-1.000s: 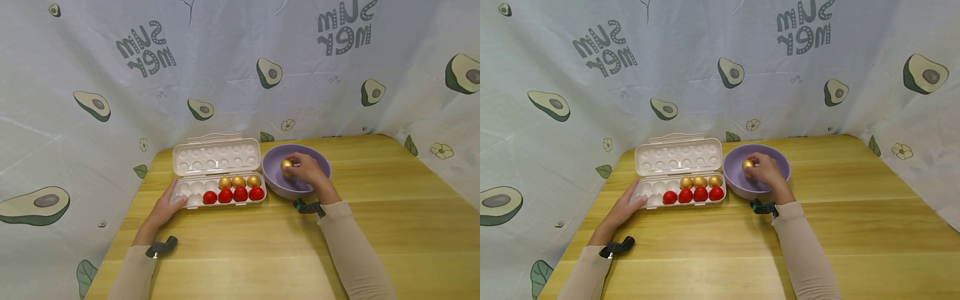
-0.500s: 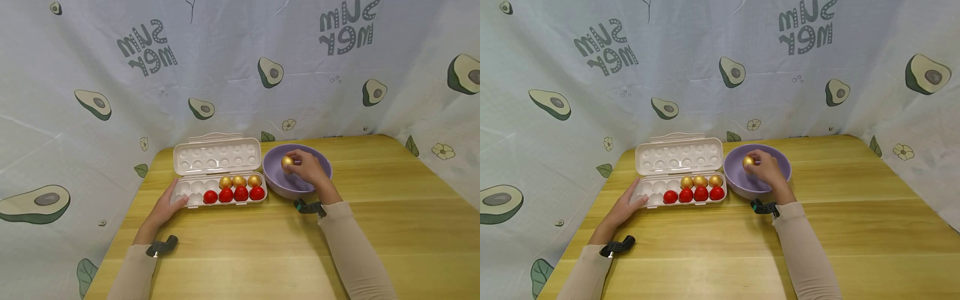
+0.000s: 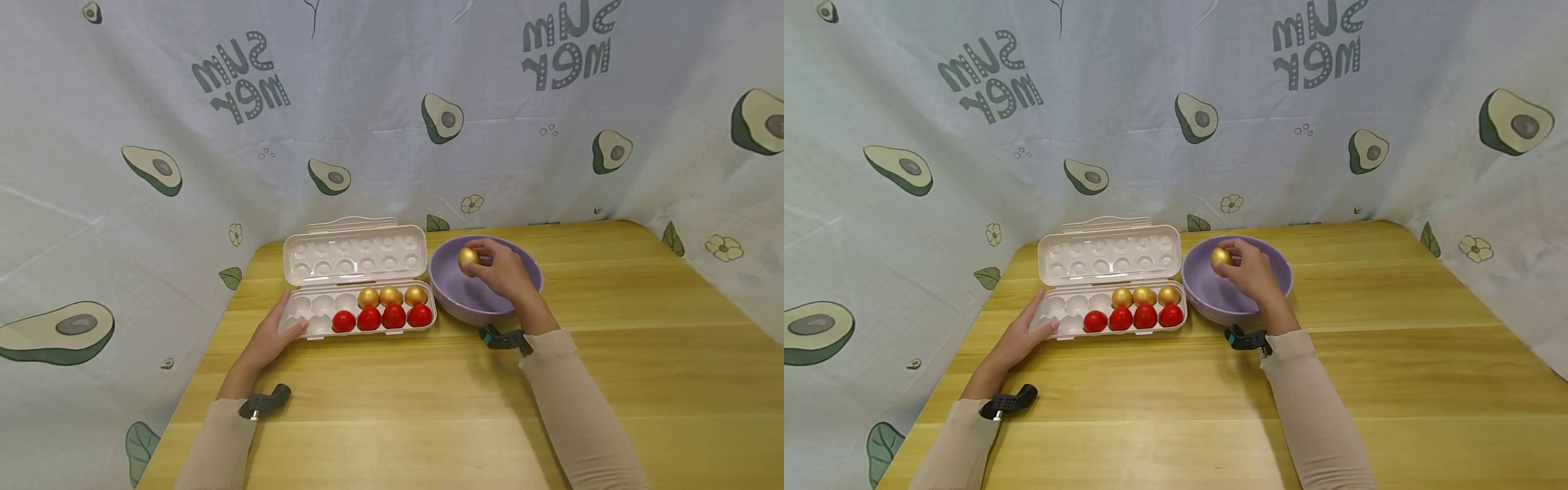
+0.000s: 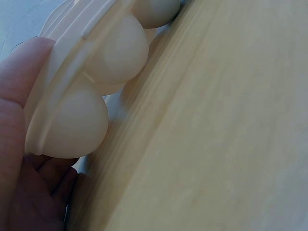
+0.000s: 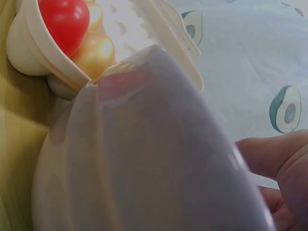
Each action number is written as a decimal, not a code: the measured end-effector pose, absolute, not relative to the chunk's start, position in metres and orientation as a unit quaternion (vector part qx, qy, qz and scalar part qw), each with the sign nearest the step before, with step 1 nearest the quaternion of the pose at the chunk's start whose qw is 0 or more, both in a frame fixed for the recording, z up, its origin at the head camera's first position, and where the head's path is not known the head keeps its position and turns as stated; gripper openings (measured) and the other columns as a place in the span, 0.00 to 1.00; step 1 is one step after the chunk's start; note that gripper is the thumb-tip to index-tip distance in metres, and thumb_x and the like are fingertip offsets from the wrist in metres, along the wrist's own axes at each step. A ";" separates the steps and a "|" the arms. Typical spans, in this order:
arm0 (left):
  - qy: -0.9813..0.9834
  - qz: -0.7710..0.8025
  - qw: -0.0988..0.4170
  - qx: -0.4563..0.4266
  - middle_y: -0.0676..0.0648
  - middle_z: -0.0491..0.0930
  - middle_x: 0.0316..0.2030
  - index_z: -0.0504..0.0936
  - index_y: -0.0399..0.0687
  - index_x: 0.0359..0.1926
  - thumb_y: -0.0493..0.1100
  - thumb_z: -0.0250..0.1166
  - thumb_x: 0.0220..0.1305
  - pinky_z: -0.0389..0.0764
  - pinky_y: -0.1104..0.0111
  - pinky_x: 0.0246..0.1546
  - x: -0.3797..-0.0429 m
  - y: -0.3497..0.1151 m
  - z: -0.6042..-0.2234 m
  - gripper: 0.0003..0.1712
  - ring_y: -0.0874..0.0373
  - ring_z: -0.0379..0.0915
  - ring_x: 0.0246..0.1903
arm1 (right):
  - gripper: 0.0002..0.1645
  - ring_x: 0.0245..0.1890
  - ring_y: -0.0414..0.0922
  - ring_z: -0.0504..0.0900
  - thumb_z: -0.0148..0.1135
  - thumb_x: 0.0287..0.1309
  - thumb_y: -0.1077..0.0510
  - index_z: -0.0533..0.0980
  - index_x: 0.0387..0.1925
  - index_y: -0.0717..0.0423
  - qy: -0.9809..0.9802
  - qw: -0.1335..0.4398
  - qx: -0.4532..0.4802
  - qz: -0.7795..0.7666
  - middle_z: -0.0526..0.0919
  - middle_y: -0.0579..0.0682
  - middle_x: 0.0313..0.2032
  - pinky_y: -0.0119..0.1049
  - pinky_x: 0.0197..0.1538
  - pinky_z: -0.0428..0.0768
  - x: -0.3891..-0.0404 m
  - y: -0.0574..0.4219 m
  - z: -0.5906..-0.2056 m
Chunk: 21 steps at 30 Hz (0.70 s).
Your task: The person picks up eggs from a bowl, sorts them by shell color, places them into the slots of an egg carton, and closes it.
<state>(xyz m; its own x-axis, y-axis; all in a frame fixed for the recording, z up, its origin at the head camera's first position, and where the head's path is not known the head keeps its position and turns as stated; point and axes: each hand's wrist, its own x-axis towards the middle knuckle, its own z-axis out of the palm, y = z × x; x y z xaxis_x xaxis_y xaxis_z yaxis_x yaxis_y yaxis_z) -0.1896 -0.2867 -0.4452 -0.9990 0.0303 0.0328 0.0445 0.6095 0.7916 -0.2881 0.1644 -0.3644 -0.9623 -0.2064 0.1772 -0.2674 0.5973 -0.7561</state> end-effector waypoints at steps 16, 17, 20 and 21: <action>-0.897 -0.442 0.001 -0.014 0.36 0.43 0.75 0.41 0.53 0.77 0.58 0.60 0.64 0.43 0.41 0.69 -0.190 -0.286 -0.444 0.51 0.36 0.37 0.72 | 0.30 0.57 0.57 0.77 0.68 0.58 0.55 0.71 0.61 0.54 -0.872 0.048 0.142 0.467 0.74 0.61 0.60 0.48 0.53 0.80 -0.283 0.154 -0.358; -0.897 -0.442 0.001 -0.013 0.36 0.42 0.75 0.40 0.53 0.77 0.58 0.60 0.64 0.43 0.41 0.69 -0.190 -0.286 -0.444 0.51 0.37 0.37 0.72 | 0.30 0.57 0.57 0.77 0.68 0.58 0.55 0.71 0.61 0.54 -0.870 0.049 0.144 0.468 0.74 0.61 0.60 0.48 0.53 0.80 -0.283 0.153 -0.358; -0.898 -0.440 0.001 -0.011 0.37 0.43 0.75 0.40 0.53 0.77 0.59 0.60 0.64 0.43 0.41 0.69 -0.190 -0.286 -0.444 0.51 0.37 0.38 0.72 | 0.30 0.58 0.57 0.76 0.68 0.58 0.55 0.71 0.61 0.55 -0.867 0.052 0.150 0.473 0.74 0.60 0.60 0.47 0.53 0.80 -0.282 0.151 -0.357; -0.898 -0.439 0.001 -0.011 0.36 0.43 0.75 0.40 0.53 0.77 0.59 0.60 0.64 0.43 0.41 0.69 -0.190 -0.286 -0.444 0.51 0.37 0.38 0.72 | 0.30 0.58 0.56 0.76 0.68 0.58 0.55 0.71 0.61 0.55 -0.866 0.053 0.152 0.474 0.74 0.59 0.60 0.46 0.53 0.80 -0.282 0.150 -0.356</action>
